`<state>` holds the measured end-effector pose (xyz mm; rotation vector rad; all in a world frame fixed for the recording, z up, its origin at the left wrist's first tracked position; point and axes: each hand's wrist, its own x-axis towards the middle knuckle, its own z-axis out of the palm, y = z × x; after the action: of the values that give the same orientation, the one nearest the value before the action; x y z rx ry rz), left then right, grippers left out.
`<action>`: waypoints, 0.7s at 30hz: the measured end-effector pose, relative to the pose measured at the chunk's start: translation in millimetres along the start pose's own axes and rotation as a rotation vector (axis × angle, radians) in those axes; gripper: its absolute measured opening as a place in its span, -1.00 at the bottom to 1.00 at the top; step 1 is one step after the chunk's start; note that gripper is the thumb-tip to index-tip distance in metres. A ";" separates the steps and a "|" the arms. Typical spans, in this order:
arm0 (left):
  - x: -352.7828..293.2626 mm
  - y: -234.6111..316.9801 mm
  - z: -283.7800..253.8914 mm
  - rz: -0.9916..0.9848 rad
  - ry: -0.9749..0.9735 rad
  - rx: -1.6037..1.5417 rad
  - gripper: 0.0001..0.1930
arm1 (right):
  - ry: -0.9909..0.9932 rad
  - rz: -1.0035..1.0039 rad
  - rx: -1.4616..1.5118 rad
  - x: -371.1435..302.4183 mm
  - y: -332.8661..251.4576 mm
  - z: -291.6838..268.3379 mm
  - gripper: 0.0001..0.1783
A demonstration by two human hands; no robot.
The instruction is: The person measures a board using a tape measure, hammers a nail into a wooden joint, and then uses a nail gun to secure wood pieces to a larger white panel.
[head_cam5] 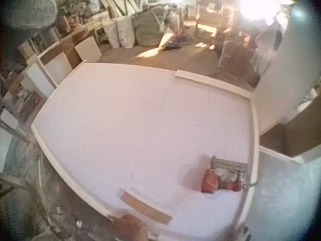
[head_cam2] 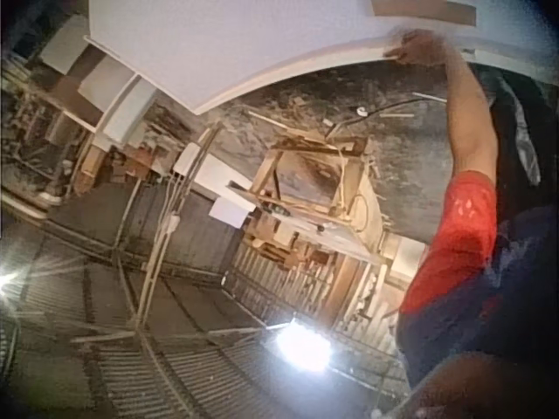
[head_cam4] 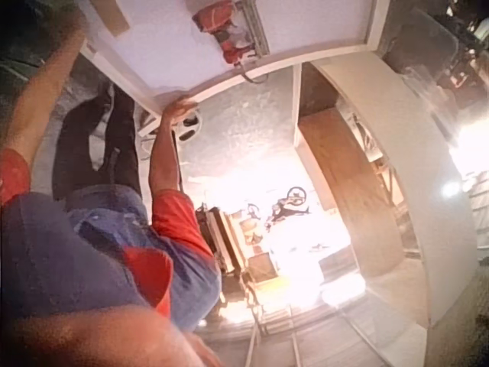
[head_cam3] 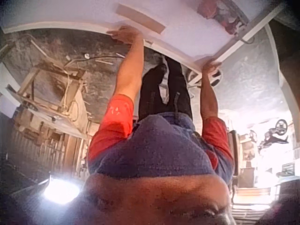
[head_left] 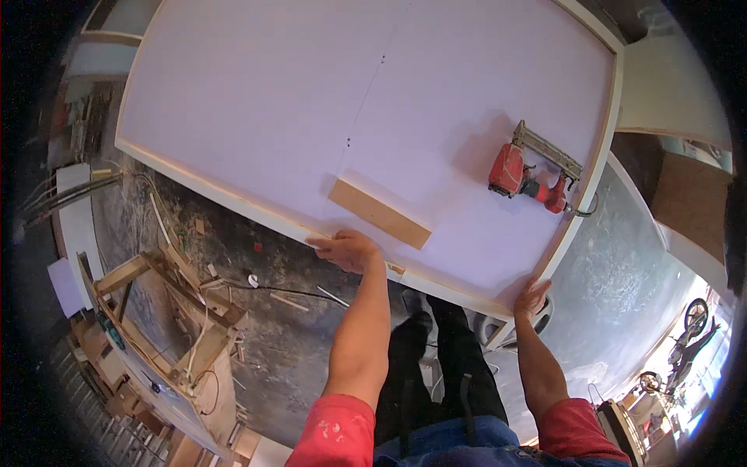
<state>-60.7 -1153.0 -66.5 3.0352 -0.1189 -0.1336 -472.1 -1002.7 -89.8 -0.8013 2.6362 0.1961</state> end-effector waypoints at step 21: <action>1.3 -7.4 -3.4 0.006 -0.076 -0.117 -0.35 | 0.097 -0.095 0.066 6.6 2.5 7.9 -0.10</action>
<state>-58.5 -1145.4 -64.1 2.9131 -0.1212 -0.2461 -476.1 -1002.1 -99.6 -0.9326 2.6714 0.0456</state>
